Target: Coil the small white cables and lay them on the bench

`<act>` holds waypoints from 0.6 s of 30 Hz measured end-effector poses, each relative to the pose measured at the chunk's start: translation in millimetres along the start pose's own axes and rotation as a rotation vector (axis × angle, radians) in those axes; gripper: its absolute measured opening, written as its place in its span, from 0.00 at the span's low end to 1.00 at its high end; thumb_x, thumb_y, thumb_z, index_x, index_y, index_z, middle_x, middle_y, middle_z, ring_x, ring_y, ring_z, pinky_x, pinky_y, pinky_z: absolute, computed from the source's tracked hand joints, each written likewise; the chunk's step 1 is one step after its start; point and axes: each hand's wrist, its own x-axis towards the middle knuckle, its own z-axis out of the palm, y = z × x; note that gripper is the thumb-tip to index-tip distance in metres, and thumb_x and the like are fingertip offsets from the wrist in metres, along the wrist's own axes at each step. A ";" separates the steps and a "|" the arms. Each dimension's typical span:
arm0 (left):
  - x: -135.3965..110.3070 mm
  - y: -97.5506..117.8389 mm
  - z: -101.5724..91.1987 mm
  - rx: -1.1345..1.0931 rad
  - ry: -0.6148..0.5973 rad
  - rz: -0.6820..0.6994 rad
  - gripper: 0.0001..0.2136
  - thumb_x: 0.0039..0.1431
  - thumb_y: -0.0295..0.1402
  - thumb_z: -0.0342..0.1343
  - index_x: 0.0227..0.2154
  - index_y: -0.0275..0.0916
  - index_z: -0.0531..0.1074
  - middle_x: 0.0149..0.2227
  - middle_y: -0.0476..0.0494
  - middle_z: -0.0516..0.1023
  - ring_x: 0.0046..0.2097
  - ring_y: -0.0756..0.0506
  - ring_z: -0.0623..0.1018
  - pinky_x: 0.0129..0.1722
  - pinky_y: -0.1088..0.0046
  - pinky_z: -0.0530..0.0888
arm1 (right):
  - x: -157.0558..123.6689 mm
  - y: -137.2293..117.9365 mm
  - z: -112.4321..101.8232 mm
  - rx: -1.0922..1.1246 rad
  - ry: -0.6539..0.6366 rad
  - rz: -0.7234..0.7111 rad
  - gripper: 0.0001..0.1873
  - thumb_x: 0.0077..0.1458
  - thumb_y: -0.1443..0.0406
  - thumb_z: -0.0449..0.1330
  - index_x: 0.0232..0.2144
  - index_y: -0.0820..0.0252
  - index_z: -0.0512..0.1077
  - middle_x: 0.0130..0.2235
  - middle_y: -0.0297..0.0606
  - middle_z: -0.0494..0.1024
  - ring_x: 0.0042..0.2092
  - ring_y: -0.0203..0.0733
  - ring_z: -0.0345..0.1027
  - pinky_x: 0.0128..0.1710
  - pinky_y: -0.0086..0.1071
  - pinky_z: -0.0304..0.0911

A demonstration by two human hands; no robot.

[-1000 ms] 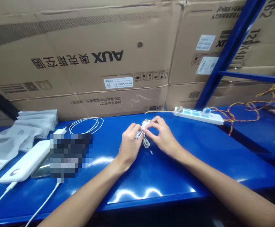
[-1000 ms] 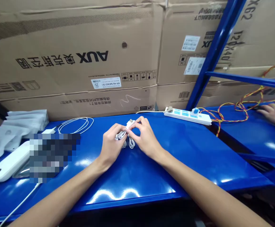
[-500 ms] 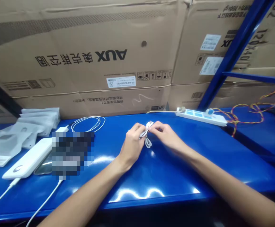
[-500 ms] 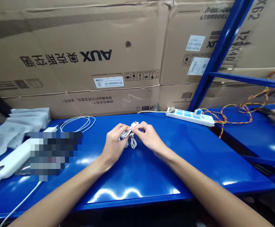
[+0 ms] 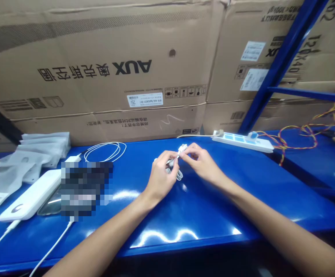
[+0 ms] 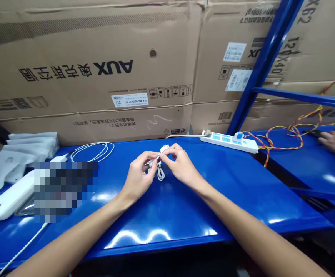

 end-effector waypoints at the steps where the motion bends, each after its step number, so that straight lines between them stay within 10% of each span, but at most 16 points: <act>1: -0.1 -0.3 0.1 0.004 -0.001 0.010 0.05 0.69 0.31 0.54 0.41 0.42 0.75 0.48 0.40 0.81 0.50 0.41 0.81 0.46 0.62 0.81 | 0.0 0.0 0.2 0.006 0.001 0.006 0.18 0.62 0.51 0.62 0.31 0.55 0.82 0.37 0.40 0.78 0.42 0.47 0.70 0.44 0.42 0.66; 13: 0.9 -1.5 -4.3 0.200 -0.054 0.258 0.09 0.71 0.26 0.50 0.46 0.42 0.73 0.53 0.38 0.79 0.55 0.42 0.80 0.56 0.60 0.76 | -3.1 -14.9 -1.5 0.199 -0.040 0.252 0.15 0.56 0.53 0.65 0.28 0.57 0.81 0.38 0.42 0.84 0.46 0.53 0.76 0.50 0.45 0.66; 18: -1.0 -2.7 -6.1 0.223 -0.080 0.298 0.10 0.71 0.26 0.49 0.49 0.40 0.74 0.54 0.37 0.78 0.57 0.41 0.79 0.59 0.60 0.76 | -3.9 -27.5 -6.5 0.312 -0.113 0.424 0.16 0.50 0.53 0.68 0.20 0.56 0.73 0.24 0.35 0.73 0.29 0.41 0.64 0.29 0.34 0.57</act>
